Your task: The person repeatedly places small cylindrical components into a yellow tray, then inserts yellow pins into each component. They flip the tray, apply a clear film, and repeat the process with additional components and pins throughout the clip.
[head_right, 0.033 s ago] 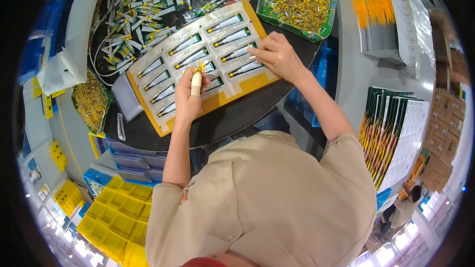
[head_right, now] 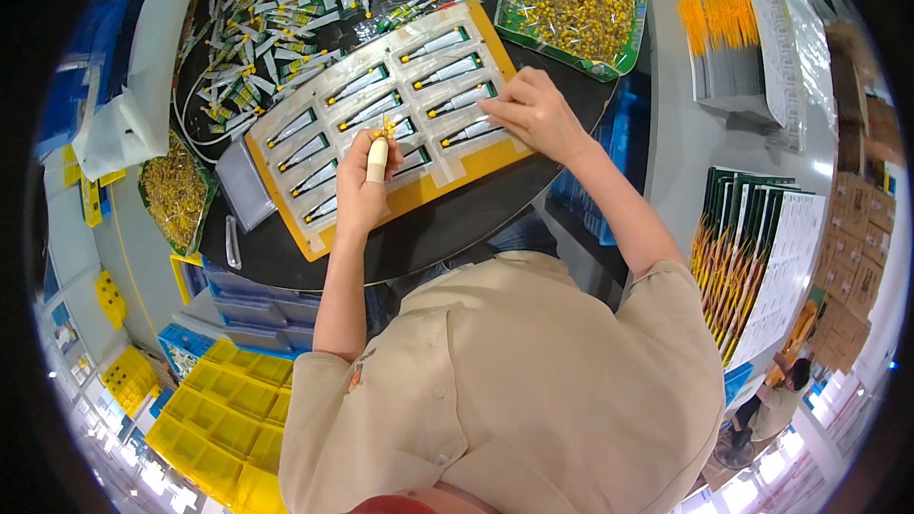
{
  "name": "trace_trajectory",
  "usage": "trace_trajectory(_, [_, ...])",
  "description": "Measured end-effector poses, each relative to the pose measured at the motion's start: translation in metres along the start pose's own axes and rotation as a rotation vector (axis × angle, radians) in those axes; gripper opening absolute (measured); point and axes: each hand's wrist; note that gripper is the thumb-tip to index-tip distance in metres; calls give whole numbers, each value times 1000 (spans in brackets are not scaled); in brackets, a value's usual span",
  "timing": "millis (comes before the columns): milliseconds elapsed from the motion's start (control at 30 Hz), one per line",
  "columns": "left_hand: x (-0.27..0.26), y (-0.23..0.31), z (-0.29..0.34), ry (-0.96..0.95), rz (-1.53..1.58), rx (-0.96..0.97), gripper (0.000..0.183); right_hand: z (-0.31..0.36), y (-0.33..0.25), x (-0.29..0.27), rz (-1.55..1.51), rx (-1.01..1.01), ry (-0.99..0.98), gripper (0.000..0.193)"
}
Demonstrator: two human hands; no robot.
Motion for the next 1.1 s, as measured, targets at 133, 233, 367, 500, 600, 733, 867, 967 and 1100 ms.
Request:
trace_trajectory(133, [-11,2,12,17,206,-111,16,6,-18,-8,42,-17,-23,30])
trace_trajectory(233, [-23,0,25,64,123,-99,16,-3,-39,-2,30,-26,86,32])
trace_trajectory(367, [-34,-5,42,114,-60,57,12,-28,-85,25,-80,-102,14,33])
trace_trajectory(500, [-47,-5,55,185,-424,257,12,-44,-111,28,-154,-22,25,32])
trace_trajectory(600, [-53,-3,61,130,-578,420,17,-54,-134,32,-393,110,-85,32])
trace_trajectory(733, [-64,3,70,122,-523,292,19,-75,-151,42,-504,35,-307,19])
trace_trajectory(867, [-93,15,86,110,-528,272,23,-96,-139,48,-648,-48,-422,13])
trace_trajectory(967, [-122,19,94,334,-531,231,20,-112,-132,62,-529,113,-267,10])
trace_trajectory(1100, [-120,1,90,248,-552,386,21,-122,-147,89,-417,-49,-124,10])
Point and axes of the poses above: each hand's wrist, its own z-axis away from the middle knuckle, its own x-axis out of the palm, y = z × x, and after that the axes turned 13 degrees about z, right-handed
